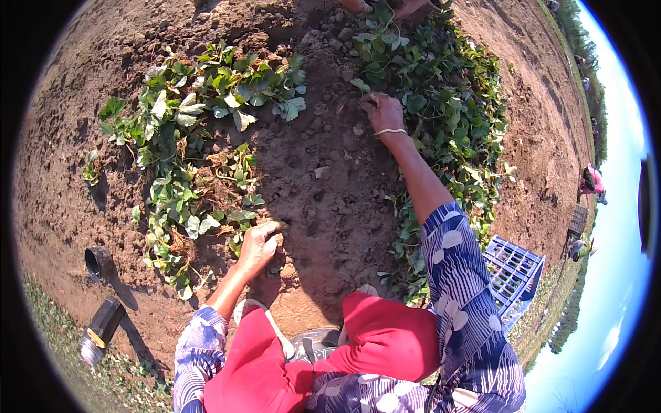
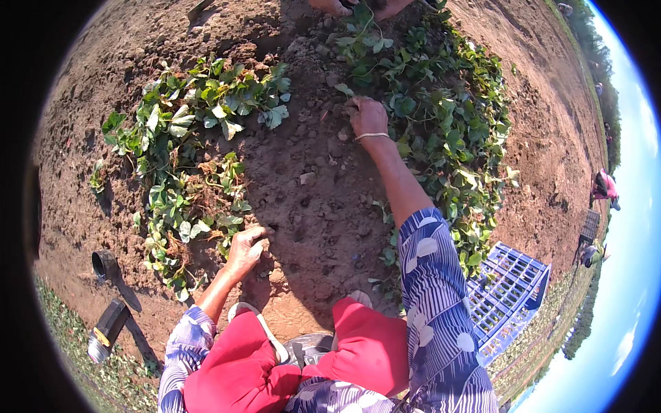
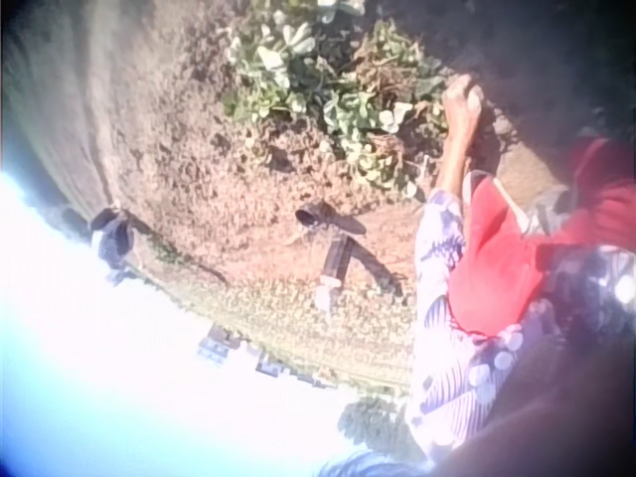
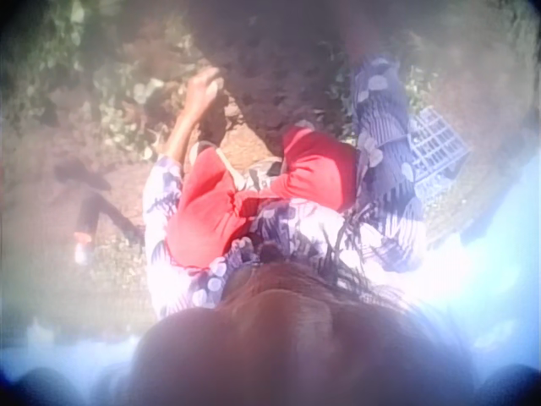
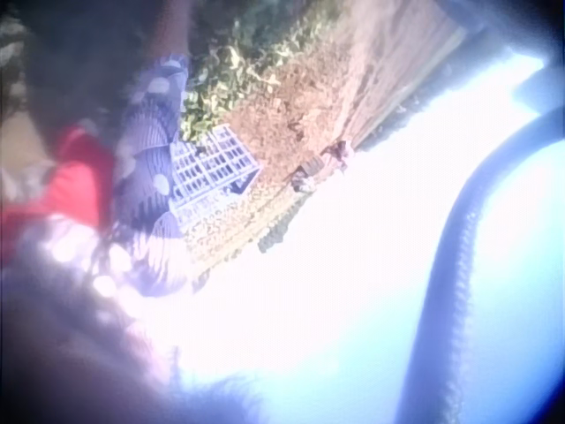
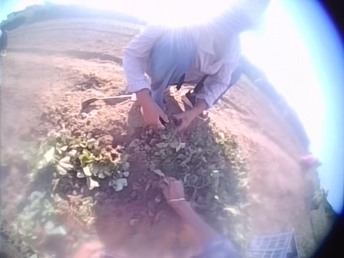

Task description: The person uses a small hand tool to dig holes in a soil row and places plants from a plastic crate into the holes by hand.

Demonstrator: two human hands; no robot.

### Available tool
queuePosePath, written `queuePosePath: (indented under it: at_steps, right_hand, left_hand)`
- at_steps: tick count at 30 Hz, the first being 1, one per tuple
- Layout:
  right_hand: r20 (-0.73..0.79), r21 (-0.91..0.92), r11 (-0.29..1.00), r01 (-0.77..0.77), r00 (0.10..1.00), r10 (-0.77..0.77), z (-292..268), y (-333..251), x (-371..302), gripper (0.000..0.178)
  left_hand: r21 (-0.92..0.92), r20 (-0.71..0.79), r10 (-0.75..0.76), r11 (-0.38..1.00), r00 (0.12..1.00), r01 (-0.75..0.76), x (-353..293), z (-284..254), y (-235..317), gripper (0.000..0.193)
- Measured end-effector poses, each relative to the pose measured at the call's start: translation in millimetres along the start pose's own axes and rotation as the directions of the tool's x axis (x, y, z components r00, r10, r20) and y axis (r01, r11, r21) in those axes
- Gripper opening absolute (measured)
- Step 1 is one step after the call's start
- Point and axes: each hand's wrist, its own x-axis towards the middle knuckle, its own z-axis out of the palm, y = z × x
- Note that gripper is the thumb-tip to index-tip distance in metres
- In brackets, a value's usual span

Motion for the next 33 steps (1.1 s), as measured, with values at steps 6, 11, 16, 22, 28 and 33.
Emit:
queuePosePath:
  at_steps: [6, 11, 16, 22, 28, 33]
  right_hand:
    - [-0.008, -0.232, 0.918, -0.321, 0.945, 0.328, -11, -32, 2, 0.022]
    - [0.046, -0.294, 0.908, -0.297, 0.945, 0.324, -10, -40, 14, 0.02]
    - [0.173, -0.494, 0.869, 0.018, 0.982, 0.078, 1, -41, 38, 0.016]
    - [0.134, -0.502, 0.865, 0.023, 0.99, 0.051, 20, -25, 21, 0.013]
    - [0.067, -0.476, 0.876, -0.082, 0.989, 0.129, 16, -33, 22, 0.014]
    - [0.133, -0.365, 0.923, -0.126, 0.973, 0.186, -22, -28, 8, 0.021]
  left_hand:
    - [0.075, -0.028, 0.036, 0.997, 0.999, -0.034, -1, -1, -7, 0.024]
    - [0.061, -0.048, 0.074, 0.996, 0.996, -0.071, -1, 2, -10, 0.025]
    - [0.084, -0.042, 0.05, 0.995, 0.998, -0.047, 0, -2, -6, 0.027]
    - [0.113, -0.039, 0.112, 0.988, 0.993, -0.107, -2, 3, -3, 0.025]
    - [0.14, -0.049, 0.188, 0.974, 0.981, -0.18, -4, 0, -5, 0.028]
    - [0.14, -0.049, 0.183, 0.975, 0.982, -0.175, -6, -1, -6, 0.03]
